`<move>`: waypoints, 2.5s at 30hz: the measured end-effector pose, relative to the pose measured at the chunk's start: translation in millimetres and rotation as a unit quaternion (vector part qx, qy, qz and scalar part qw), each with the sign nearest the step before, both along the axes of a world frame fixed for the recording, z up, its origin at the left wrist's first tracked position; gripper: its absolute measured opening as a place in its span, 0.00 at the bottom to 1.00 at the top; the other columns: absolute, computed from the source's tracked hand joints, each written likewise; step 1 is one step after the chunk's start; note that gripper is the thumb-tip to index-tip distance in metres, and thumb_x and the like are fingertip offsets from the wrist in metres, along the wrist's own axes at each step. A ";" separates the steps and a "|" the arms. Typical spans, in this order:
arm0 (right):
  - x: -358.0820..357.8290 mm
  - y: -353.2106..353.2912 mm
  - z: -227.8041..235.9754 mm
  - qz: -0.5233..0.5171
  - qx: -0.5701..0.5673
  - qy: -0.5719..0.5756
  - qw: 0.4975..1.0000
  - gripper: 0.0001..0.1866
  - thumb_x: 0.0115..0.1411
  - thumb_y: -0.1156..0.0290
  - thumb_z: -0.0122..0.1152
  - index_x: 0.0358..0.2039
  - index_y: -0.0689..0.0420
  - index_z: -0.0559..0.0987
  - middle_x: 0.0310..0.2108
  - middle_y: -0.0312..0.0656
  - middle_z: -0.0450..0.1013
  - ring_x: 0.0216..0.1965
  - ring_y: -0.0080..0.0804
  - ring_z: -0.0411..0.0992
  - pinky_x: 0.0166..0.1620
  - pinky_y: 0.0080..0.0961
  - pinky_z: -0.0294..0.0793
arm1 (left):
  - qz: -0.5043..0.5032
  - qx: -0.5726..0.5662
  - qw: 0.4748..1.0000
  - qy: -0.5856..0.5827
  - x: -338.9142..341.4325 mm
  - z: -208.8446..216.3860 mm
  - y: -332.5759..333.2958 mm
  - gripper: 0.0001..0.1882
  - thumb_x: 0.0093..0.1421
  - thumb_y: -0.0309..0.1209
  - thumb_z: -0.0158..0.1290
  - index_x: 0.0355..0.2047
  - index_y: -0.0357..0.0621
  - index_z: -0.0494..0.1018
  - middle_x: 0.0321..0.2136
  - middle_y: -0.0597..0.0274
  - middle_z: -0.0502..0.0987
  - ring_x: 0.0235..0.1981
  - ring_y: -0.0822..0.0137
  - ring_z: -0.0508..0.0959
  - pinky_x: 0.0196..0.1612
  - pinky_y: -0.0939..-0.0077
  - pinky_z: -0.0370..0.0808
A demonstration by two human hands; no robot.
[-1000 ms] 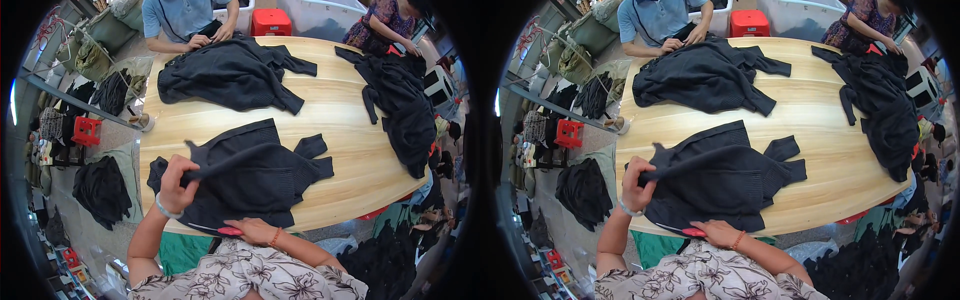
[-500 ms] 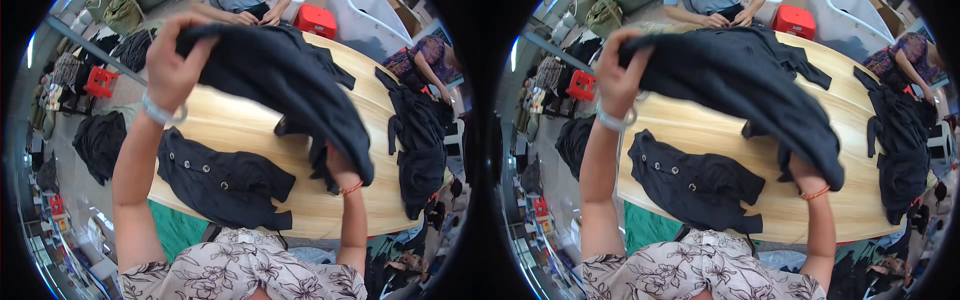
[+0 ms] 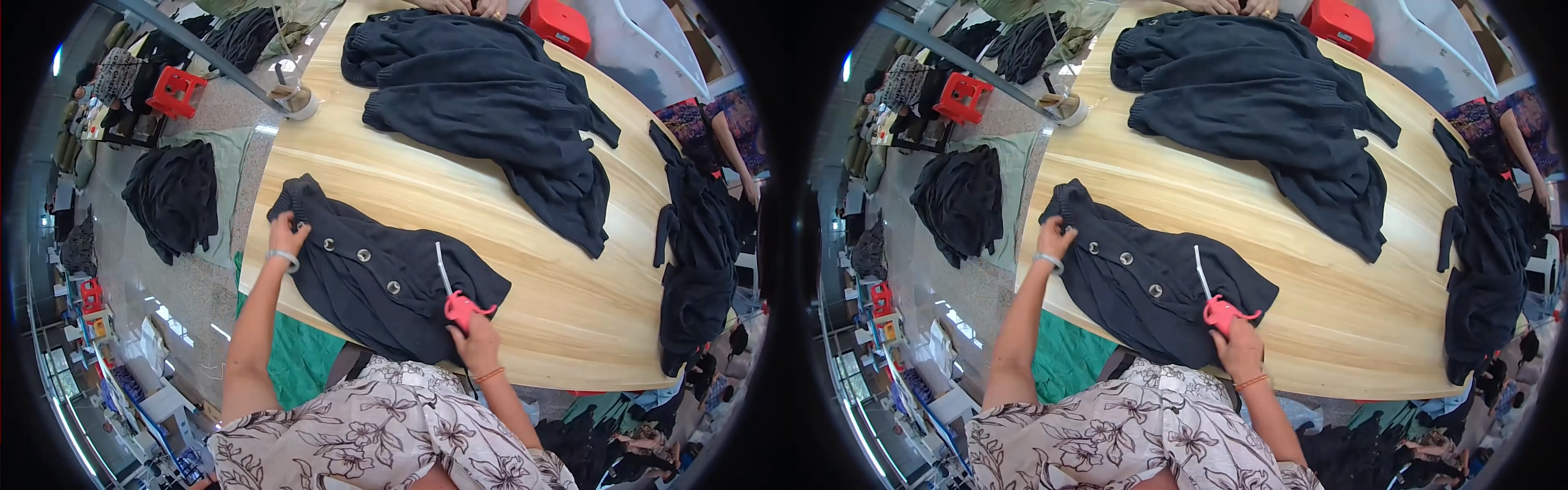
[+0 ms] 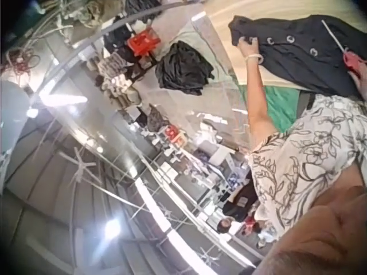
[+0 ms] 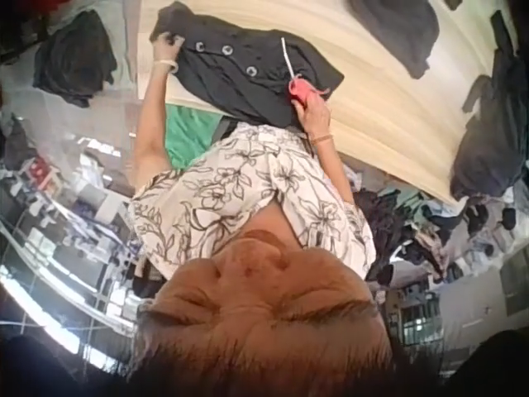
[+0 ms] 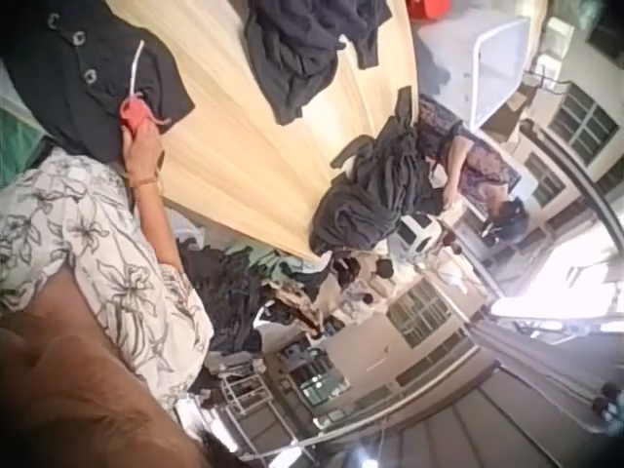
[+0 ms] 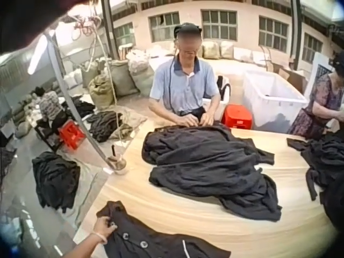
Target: Trimming excess fabric and inspecting buttons on black garments using scissors in a manufacturing facility.
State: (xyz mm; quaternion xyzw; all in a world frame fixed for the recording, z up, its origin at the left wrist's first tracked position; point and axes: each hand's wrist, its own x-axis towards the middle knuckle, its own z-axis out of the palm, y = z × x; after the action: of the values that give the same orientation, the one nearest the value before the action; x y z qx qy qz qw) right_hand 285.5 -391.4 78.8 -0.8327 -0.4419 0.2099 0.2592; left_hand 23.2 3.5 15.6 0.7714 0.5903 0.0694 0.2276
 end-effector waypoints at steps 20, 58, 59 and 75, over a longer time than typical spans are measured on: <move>42.4 -27.8 63.6 -0.030 -0.022 -0.221 0.975 0.12 0.48 0.72 0.67 0.32 0.57 0.74 0.26 0.47 0.72 0.29 0.49 0.73 0.31 0.38 0.72 | 0.196 -0.150 0.834 -0.493 114.4 -8.2 -71.6 0.16 0.54 0.36 0.62 0.33 0.33 0.75 0.24 0.63 0.77 0.25 0.76 0.74 0.31 0.80 0.72; -48.2 140.5 47.8 0.159 -0.139 0.024 0.977 0.13 0.60 0.63 0.56 0.42 0.56 0.70 0.27 0.55 0.74 0.31 0.55 0.74 0.35 0.46 0.71 | 0.210 -0.381 0.731 -0.526 66.8 -31.0 -53.3 0.13 0.56 0.20 0.57 0.41 0.40 0.70 0.33 0.64 0.79 0.31 0.73 0.79 0.31 0.80 0.79; -48.8 129.8 50.5 0.160 -0.135 0.021 0.978 0.14 0.60 0.64 0.56 0.43 0.56 0.70 0.29 0.55 0.73 0.32 0.55 0.73 0.36 0.46 0.72 | 0.218 -0.392 0.722 -0.527 65.7 -29.2 -52.8 0.12 0.57 0.22 0.57 0.41 0.40 0.70 0.32 0.64 0.79 0.30 0.73 0.79 0.30 0.80 0.79; -52.3 96.4 47.8 0.151 -0.115 -0.001 0.982 0.13 0.56 0.69 0.59 0.42 0.54 0.72 0.27 0.48 0.74 0.31 0.46 0.74 0.35 0.40 0.73 | 0.201 -0.525 0.696 -0.446 46.8 -19.9 -68.5 0.08 0.63 0.39 0.53 0.35 0.49 0.75 0.29 0.68 0.78 0.29 0.73 0.77 0.34 0.77 0.74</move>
State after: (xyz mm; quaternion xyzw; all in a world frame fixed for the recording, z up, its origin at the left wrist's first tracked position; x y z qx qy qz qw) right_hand 233.3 -295.0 126.6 -0.7809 -0.5356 0.2954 0.1267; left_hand 70.0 -65.0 -4.3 0.2679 0.5012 0.1280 0.8128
